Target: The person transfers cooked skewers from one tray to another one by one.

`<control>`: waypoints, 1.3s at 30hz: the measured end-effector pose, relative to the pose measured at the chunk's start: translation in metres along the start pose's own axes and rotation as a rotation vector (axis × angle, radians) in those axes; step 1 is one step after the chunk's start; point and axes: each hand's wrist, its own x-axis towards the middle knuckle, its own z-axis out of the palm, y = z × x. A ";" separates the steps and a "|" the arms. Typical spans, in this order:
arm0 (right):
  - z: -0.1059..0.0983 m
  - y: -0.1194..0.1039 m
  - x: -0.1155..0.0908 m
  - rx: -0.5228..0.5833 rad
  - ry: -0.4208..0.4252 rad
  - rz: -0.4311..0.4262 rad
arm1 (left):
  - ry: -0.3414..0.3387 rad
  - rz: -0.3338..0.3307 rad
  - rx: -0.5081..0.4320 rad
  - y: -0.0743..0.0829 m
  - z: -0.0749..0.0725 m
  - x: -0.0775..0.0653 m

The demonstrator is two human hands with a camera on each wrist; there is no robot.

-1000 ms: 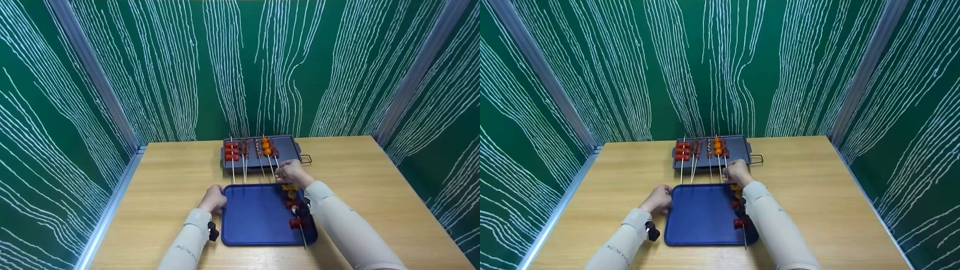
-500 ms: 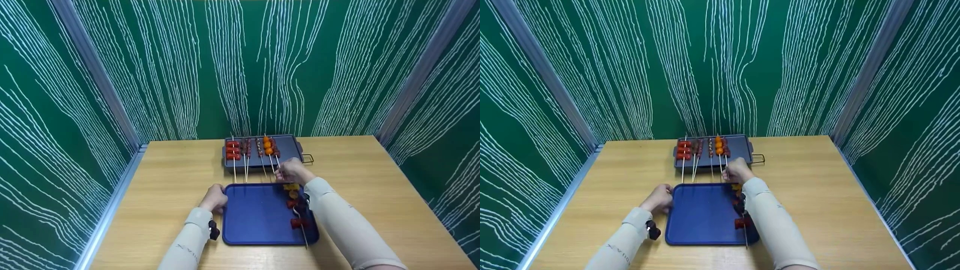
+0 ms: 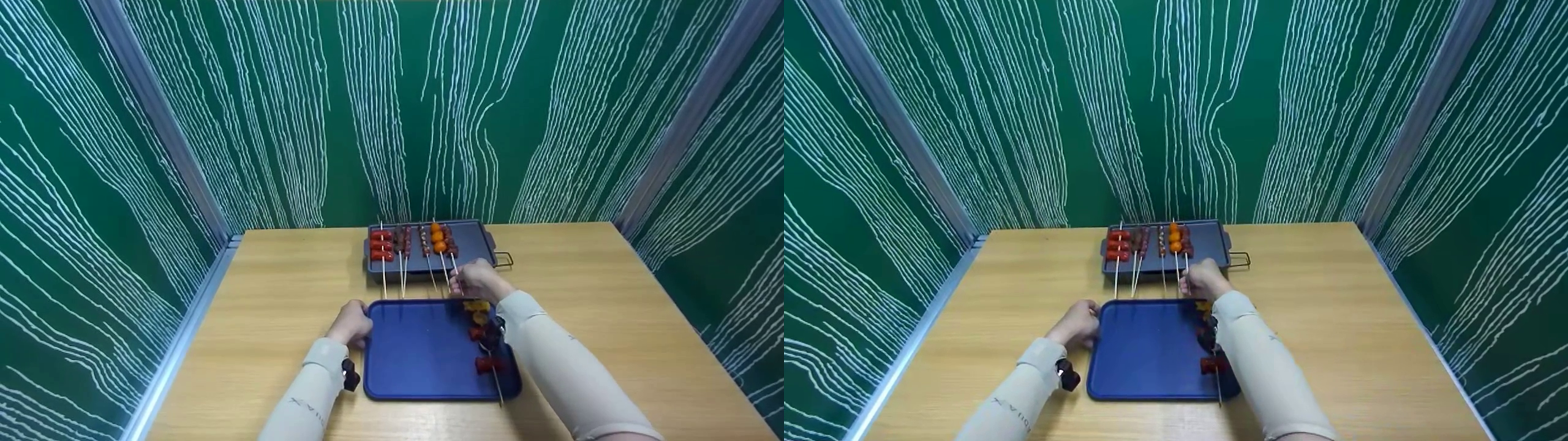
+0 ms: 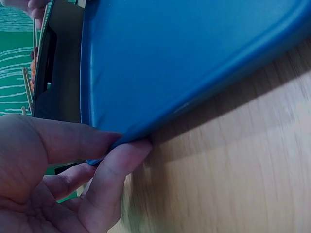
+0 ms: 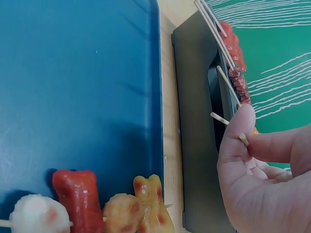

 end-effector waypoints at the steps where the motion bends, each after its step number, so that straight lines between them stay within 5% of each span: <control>1: 0.000 0.000 0.000 0.006 -0.002 -0.001 | 0.000 -0.004 -0.001 0.000 0.000 0.000; 23: 0.000 -0.003 -0.001 0.048 -0.006 -0.035 | -0.010 -0.017 -0.016 0.001 -0.001 0.002; 39: -0.008 -0.011 -0.018 -0.033 0.017 -0.055 | -0.007 -0.029 0.001 -0.001 0.001 0.005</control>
